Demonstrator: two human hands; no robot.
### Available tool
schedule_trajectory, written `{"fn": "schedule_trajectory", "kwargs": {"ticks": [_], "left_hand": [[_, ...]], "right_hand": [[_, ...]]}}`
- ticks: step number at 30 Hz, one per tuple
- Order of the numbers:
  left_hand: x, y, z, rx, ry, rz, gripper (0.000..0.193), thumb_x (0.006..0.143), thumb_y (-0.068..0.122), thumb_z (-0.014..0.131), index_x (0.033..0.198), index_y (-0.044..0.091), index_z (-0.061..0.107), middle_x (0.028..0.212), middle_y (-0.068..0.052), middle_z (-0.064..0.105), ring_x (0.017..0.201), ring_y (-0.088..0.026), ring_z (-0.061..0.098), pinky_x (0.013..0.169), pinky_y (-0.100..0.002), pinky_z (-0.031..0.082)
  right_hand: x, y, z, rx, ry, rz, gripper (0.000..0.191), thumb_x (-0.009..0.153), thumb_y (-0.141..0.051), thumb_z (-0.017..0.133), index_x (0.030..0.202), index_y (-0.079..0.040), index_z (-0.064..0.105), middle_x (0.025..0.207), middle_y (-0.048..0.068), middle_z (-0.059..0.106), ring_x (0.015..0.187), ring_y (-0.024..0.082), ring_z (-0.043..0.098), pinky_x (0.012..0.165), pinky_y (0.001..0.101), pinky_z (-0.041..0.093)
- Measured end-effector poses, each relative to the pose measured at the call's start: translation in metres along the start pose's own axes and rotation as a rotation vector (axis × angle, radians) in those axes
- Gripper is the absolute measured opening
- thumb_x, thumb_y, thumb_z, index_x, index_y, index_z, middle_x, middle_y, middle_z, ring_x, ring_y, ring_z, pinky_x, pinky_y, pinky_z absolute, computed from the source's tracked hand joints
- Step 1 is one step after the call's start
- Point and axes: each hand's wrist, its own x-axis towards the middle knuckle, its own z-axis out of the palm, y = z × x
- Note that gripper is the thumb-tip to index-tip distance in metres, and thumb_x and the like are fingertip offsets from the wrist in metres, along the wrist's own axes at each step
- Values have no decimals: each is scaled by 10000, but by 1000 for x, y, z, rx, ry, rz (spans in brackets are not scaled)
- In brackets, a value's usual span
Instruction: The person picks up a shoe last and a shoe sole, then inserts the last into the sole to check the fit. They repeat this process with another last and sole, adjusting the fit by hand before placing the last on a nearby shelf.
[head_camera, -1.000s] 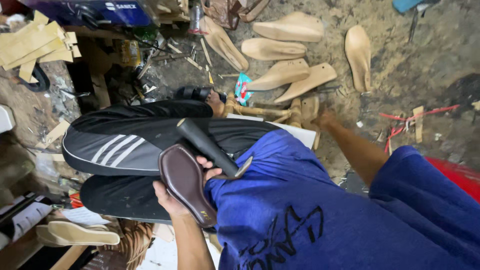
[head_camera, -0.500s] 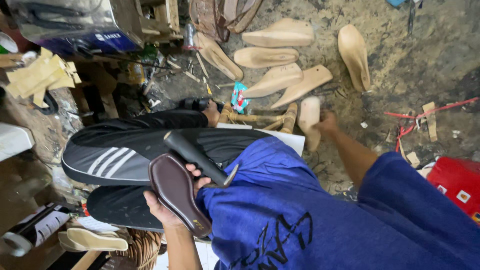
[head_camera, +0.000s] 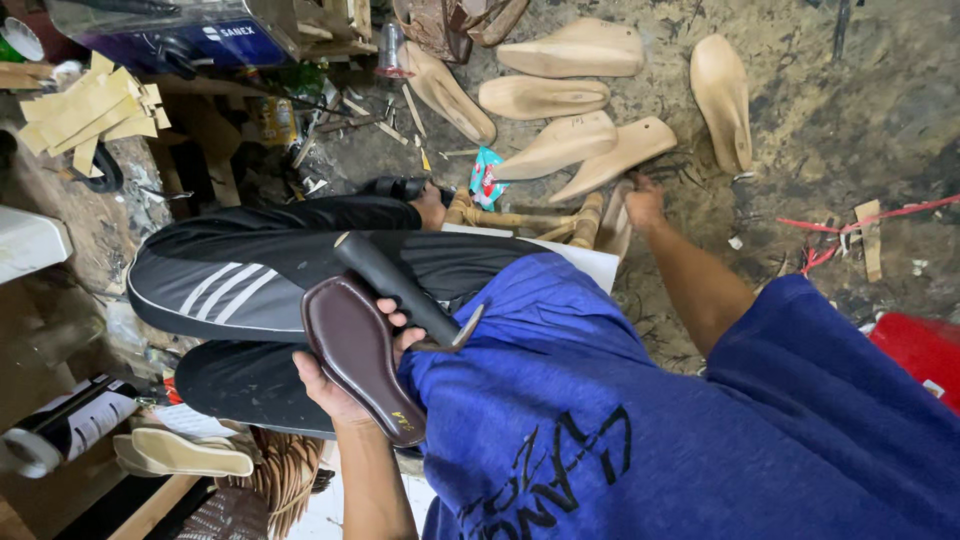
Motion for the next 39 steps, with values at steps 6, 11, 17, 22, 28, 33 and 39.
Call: {"fn": "schedule_trajectory", "kwargs": {"ticks": [6,11,17,22,28,33,39], "left_hand": [[2,-4,-6,12,-17,-4,1010,950,693,614,1637,8,334,1439,-351,521,1241,-449,600,1048,-673,466],[5,-13,8,-8,-37,27,1025,967,693,608,1611,-58,341,1429,-340,518,1224,-446,586,1017,-655,495],[12,18,15,-40,-111,154,999,951,623,633,1667,51,236,1647,-337,307,1346,-449,491,885,-501,541],[6,42,-14,-211,14,377,898,1003,542,577,1679,82,205,1662,-335,237,1429,-452,390,950,-515,532],[9,65,-66,-330,-76,474,784,1074,498,505,1707,148,206,1671,-301,226,1479,-440,338,1026,-560,479],[13,96,-53,-224,29,659,819,1064,639,464,1687,144,269,1635,-297,345,1422,-426,432,884,-491,518],[4,123,-10,-108,259,890,827,1010,656,432,1604,86,346,1572,-247,455,1348,-341,521,813,-404,534]], "right_hand": [[1,19,-13,-495,-191,-568,550,703,-117,659,1250,-111,722,1400,165,566,1275,421,525,1109,480,427],[4,8,-16,-1086,-366,-821,400,817,-160,630,1204,-124,727,1330,139,615,1252,340,566,1079,689,325],[19,-32,-41,-1544,-811,-629,239,905,-302,580,912,-176,783,1003,85,790,938,294,704,892,550,555],[68,-82,-150,-999,-231,-362,476,683,-511,765,978,-139,789,924,161,738,915,372,694,771,510,533],[70,-205,-210,-211,-589,-375,561,811,-470,810,1057,33,766,937,182,747,896,263,655,798,434,513],[-23,-332,-120,847,-1034,-432,822,718,-297,783,1414,0,463,1301,179,630,1112,304,663,961,452,527],[-149,-445,24,1218,-1672,-127,776,998,-234,721,1609,90,371,1494,272,537,1134,348,598,971,463,505]]}}
